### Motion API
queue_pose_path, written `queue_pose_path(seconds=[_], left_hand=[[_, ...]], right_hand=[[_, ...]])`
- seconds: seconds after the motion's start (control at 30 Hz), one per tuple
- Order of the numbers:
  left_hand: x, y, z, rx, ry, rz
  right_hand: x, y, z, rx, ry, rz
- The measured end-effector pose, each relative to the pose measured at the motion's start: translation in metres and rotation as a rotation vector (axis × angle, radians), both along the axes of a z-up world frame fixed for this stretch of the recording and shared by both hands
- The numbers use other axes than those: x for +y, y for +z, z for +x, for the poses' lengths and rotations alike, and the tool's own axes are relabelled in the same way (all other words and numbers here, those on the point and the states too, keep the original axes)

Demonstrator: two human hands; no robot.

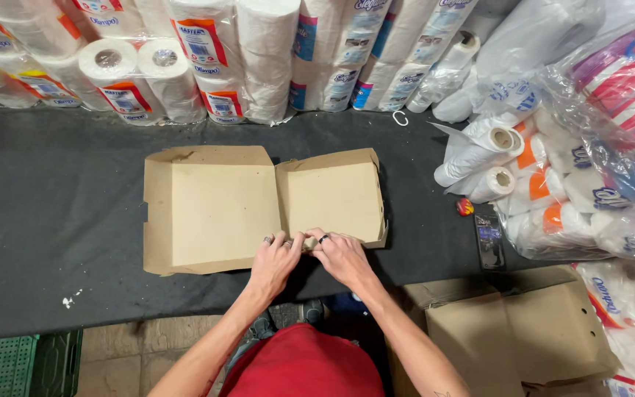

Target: The person repeatedly picks up flat cardboard box blanks from a stack and folds them into three-dimensional boxes by hand, tucking the tabs and securing the sides to complete each box.

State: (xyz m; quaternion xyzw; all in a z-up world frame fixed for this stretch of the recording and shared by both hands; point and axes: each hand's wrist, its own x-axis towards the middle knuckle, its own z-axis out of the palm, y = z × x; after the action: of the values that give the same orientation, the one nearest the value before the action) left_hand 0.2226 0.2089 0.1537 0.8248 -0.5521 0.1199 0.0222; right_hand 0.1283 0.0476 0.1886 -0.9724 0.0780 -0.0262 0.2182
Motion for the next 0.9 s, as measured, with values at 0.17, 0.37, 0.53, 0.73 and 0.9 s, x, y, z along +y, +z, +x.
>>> queue_pose_path(seconds=[0.17, 0.37, 0.53, 0.73, 0.9], left_hand=[[0.003, -0.029, 0.010, 0.077, 0.014, 0.002], [0.048, -0.037, 0.025, 0.228, 0.027, -0.010], [0.115, -0.063, 0.044, 0.218, 0.125, 0.000], [0.158, -0.095, 0.051, 0.266, 0.063, -0.198], [0.162, -0.097, 0.042, 0.313, 0.057, -0.242]], right_hand=[[-0.003, 0.004, 0.002, 0.049, 0.090, -0.132], [-0.039, -0.045, 0.008, 0.282, 0.097, -0.472], [-0.030, -0.065, 0.016, 0.444, 0.118, -0.714], [0.033, -0.048, 0.036, 0.365, 0.511, -0.433], [0.055, -0.050, 0.053, 0.403, 0.230, 0.069]])
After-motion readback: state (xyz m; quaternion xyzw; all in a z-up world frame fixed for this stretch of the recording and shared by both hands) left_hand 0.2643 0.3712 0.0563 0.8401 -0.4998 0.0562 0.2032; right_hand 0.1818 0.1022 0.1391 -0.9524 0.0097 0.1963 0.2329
